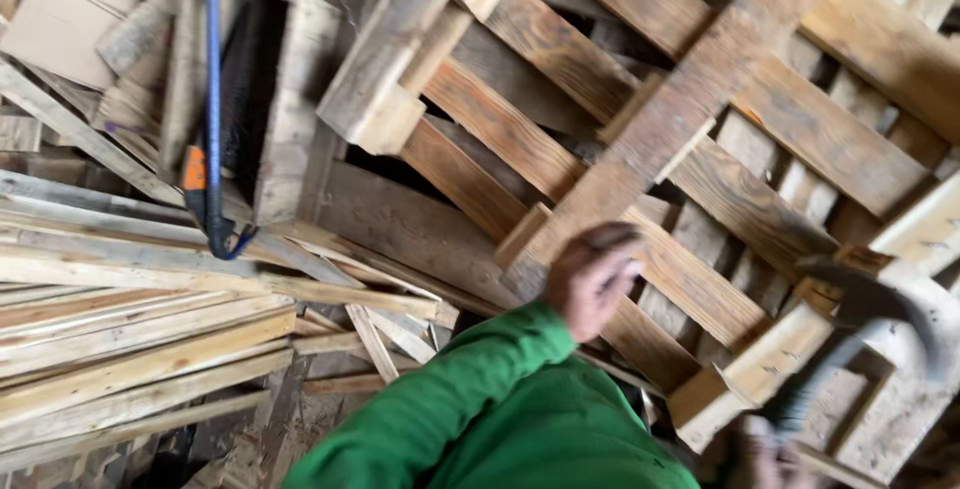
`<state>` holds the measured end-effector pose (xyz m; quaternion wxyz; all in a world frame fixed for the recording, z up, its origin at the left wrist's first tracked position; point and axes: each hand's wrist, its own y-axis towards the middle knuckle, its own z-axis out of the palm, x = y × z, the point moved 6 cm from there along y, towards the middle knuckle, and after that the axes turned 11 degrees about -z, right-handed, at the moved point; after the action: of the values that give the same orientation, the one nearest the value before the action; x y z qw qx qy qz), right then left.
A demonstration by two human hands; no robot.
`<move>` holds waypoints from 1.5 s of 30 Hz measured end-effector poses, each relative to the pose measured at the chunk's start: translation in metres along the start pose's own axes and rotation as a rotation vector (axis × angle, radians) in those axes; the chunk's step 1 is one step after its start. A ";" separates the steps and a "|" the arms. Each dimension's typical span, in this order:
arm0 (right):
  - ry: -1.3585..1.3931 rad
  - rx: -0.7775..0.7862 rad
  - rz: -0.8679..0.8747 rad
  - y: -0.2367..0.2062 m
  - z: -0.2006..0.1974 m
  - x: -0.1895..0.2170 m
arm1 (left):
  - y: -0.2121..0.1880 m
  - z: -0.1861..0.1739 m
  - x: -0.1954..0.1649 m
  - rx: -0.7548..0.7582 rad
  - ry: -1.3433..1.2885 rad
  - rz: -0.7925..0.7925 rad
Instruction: The person dismantles wooden pallets using a claw hammer, prying and hammering boards apart on a pallet stacked on a pile of scrap wood. They pull nails free from the boards and place the extracted nails into a wooden box holding collected nails.
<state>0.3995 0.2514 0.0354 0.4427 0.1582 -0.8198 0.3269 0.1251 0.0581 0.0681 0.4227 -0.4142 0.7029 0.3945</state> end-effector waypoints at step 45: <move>-0.690 -0.583 -0.267 -0.016 -0.009 0.017 | 0.080 -0.224 0.131 0.053 0.183 -0.548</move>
<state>0.4043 0.2459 0.0593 0.2085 0.2307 -0.9492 -0.0481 -0.0476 -0.1494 0.0386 0.4590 -0.6113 0.6102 0.2079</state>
